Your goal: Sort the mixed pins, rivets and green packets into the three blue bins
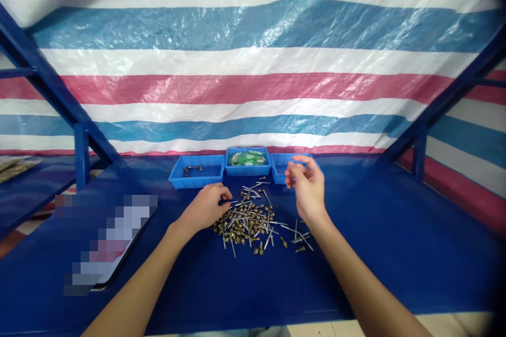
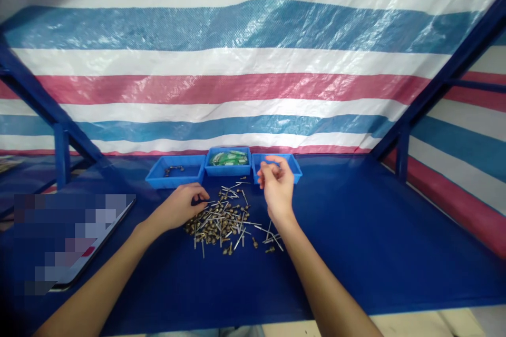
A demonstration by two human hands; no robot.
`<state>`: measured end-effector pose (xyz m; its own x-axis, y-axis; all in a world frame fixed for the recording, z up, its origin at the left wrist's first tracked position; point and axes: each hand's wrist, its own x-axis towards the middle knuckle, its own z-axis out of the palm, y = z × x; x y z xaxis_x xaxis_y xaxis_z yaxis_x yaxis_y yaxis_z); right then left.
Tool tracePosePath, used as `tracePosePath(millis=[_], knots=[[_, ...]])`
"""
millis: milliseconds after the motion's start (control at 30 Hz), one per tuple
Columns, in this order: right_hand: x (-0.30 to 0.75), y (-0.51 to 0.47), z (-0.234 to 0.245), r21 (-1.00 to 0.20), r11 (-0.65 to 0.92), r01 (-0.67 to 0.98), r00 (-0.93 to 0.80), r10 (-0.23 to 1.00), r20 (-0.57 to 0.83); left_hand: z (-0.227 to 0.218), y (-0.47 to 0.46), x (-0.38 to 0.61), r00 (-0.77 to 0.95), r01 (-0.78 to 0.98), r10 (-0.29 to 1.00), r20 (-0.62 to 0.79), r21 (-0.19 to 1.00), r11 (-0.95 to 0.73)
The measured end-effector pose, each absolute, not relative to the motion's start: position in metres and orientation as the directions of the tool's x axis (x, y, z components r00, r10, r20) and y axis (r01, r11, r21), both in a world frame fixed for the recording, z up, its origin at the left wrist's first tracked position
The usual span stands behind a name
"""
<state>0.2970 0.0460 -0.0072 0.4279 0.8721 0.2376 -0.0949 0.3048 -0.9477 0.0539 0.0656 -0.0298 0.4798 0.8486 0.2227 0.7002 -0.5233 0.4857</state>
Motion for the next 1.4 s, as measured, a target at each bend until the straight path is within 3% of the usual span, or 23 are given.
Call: tracePosePath(millis=[133, 300, 500, 633, 867, 1000, 1400], knots=[[0.283, 0.044, -0.019, -0.971, 0.24, 0.002, 0.18, 0.955, 0.236, -0.031, 0.067, 0.054, 0.5, 0.696, 0.843, 0.201, 0.486, -0.529], [0.268, 0.036, -0.027, -0.879, 0.362, 0.309, -0.079, 0.931, 0.356, -0.025, 0.064, 0.057, 0.508, 0.707, 0.828, 0.238, 0.434, -0.558], [0.262, 0.03, -0.027, -0.798, 0.403, 0.449, -0.243, 0.914, 0.325, -0.009, 0.053, 0.069, 0.521, 0.57, 0.782, 0.341, 0.543, -0.616], [0.265, 0.033, -0.029, -0.853, 0.335, 0.401, -0.217, 0.939, 0.267, -0.007, 0.048, 0.075, 0.462, 0.483, 0.78, 0.422, 0.618, -0.621], [0.264, 0.034, -0.024, -0.991, 0.081, 0.105, -0.315, 0.948, 0.043, -0.012, 0.048, 0.078, 0.344, 0.362, 0.843, 0.413, 0.77, -0.525], [0.265, 0.034, -0.023, -0.995, 0.091, 0.043, -0.308, 0.949, 0.073, -0.015, 0.05, 0.078, 0.315, 0.33, 0.864, 0.394, 0.808, -0.489], [0.273, 0.039, -0.028, -0.978, 0.196, 0.077, -0.213, 0.961, 0.176, -0.017, 0.051, 0.077, 0.315, 0.326, 0.872, 0.375, 0.82, -0.471]])
